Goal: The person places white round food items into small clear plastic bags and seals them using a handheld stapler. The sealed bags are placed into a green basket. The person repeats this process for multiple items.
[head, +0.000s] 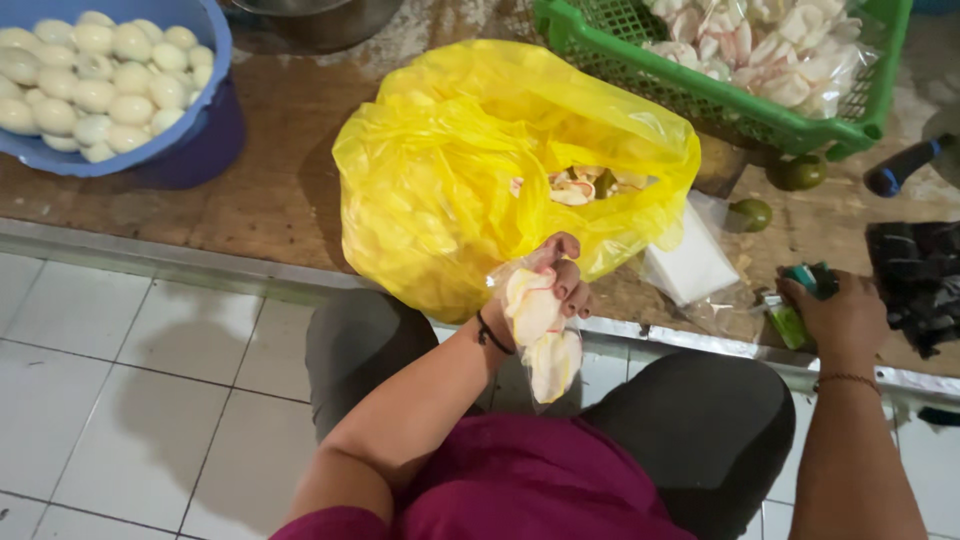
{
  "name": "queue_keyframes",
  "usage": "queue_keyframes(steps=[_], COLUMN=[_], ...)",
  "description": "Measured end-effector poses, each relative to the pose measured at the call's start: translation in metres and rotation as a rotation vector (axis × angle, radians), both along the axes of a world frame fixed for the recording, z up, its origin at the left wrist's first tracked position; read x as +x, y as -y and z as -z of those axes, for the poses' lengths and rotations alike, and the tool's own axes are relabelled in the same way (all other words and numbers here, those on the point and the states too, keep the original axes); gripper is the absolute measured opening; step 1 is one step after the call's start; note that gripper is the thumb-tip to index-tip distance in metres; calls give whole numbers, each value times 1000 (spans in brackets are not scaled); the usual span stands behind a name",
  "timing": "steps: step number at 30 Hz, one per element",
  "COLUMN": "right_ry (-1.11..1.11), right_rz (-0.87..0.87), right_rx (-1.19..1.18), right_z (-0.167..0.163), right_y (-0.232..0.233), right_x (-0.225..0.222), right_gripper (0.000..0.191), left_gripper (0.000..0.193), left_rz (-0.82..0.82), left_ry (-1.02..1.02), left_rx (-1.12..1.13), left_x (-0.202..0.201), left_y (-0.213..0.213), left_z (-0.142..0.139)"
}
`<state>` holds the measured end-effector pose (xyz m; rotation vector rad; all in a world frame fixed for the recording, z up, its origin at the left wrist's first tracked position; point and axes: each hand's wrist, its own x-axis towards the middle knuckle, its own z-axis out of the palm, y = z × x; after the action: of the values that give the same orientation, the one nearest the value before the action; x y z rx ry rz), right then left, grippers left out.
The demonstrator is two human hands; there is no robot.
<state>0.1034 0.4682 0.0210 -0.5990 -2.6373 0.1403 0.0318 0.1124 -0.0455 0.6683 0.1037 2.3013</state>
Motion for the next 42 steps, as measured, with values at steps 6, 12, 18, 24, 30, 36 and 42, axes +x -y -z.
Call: queue_keyframes(steps=[6,12,18,24,30,36,42], right_ry=[-244,319,165,-196,-150,-319,-29], right_rz=[-334,-1024,-780,-508,-144,-180,-375], right_rx=[-335,-1623,-1584,-1422,-1143,-1196,-724], right_z=[4,43,3,-63,-109,-113,-63], right_y=[21,159,154,81,85,81,52], right_x=[0,27,-8,-104,-211,-247,-200], right_gripper=[25,62,58,50,58,76,43], left_gripper=[22,22,53,60,60,69,76], left_rz=[-24,-105,-234,-501,-506,-519,-409], left_ry=[-45,-182,112,-2,-77,-167,-265], left_rx=[73,-22,-519,-424,-510,-529,-561], left_x=[-11,-27,-59,-57,-62,-58,-51], left_y=[2,-10,25,82,88,91,86], left_z=[-3,-11,-41,-32,-14,-15,-28])
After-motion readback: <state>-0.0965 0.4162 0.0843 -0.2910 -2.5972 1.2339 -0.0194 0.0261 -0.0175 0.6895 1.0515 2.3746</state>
